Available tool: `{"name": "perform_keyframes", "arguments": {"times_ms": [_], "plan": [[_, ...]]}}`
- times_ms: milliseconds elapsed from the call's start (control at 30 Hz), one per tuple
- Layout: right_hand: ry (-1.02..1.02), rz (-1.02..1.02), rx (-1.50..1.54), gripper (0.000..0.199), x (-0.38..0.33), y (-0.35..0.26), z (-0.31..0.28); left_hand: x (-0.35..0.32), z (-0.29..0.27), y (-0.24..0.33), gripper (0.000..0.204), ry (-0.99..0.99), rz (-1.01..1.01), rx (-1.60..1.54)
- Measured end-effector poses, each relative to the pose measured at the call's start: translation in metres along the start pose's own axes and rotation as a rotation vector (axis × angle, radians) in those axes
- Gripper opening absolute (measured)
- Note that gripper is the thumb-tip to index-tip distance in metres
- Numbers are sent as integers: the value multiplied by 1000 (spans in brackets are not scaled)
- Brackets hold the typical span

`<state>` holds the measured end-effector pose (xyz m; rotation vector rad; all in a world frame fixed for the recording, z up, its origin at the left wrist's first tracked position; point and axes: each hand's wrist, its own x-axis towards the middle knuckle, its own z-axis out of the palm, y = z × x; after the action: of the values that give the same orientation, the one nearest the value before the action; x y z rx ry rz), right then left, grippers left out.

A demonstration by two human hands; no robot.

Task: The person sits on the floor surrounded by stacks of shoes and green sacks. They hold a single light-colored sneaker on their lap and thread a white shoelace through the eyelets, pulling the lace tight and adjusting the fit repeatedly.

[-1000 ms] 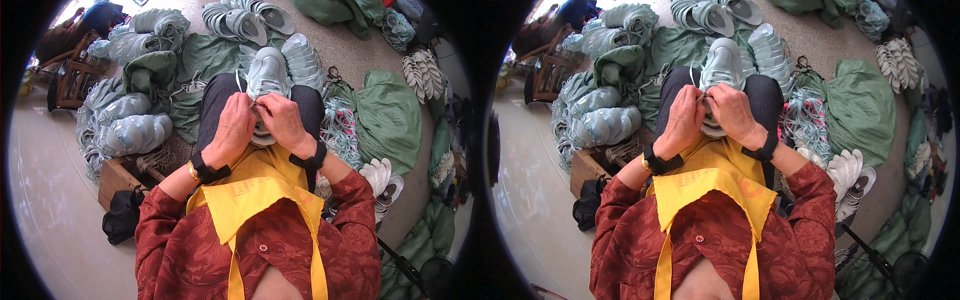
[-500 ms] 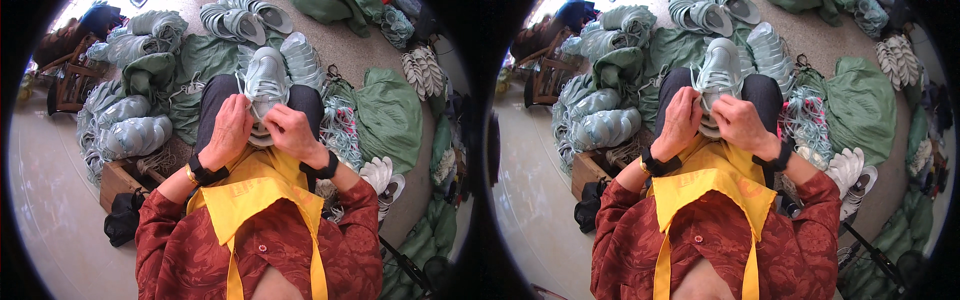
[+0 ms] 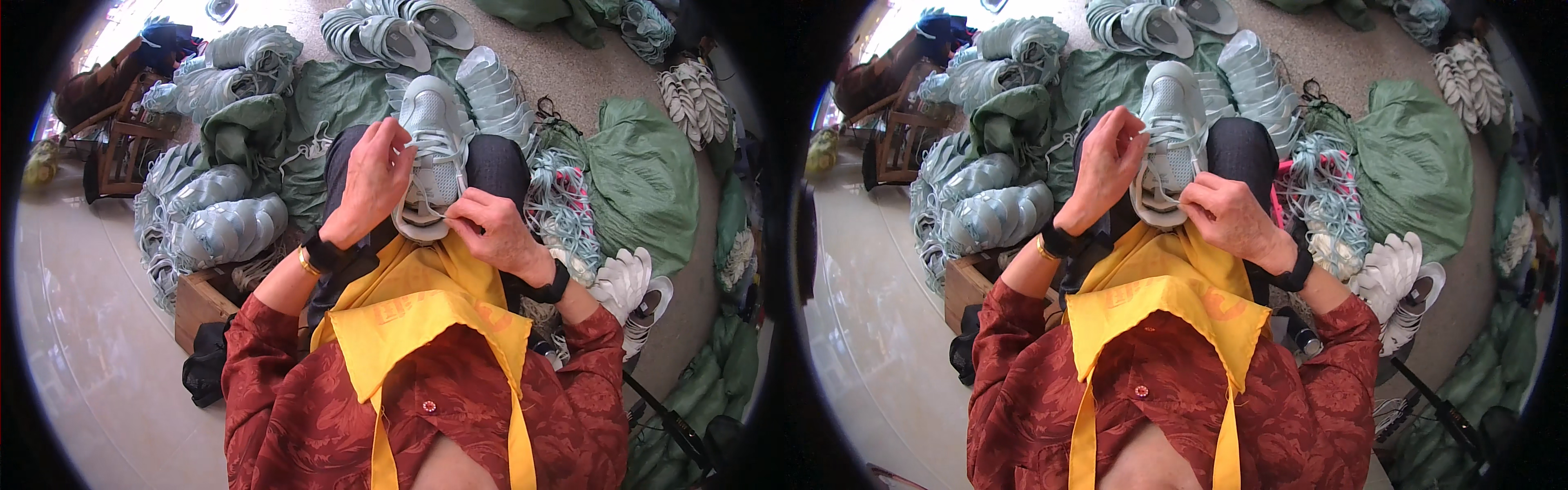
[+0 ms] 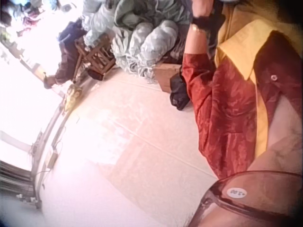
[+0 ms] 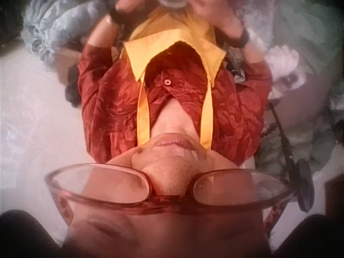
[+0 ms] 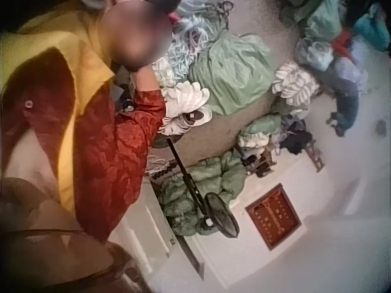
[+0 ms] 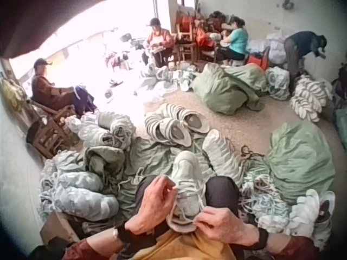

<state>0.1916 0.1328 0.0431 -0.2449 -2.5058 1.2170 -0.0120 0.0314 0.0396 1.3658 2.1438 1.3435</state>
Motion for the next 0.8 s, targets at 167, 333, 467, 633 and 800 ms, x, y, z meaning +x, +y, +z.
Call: {"name": "perform_keyframes", "arguments": {"times_ms": [167, 333, 467, 633, 800], "plan": [[46, -27, 4, 8, -3, 6, 1, 16, 8, -15, 13, -82, -78, -42], [7, 32, 14, 7, -3, 5, -1, 19, 9, -18, 11, -119, -126, -86], [35, -25, 22, 8, -3, 11, 3, 21, 9, -17, 15, -146, -237, -98], [17, 48, 11, 8, -6, 5, -11, 23, 3, -17, 18, -195, -337, -117], [63, 65, 34, 6, -9, 8, -13, 23, 3, -19, 18, -219, -425, -187]]}}
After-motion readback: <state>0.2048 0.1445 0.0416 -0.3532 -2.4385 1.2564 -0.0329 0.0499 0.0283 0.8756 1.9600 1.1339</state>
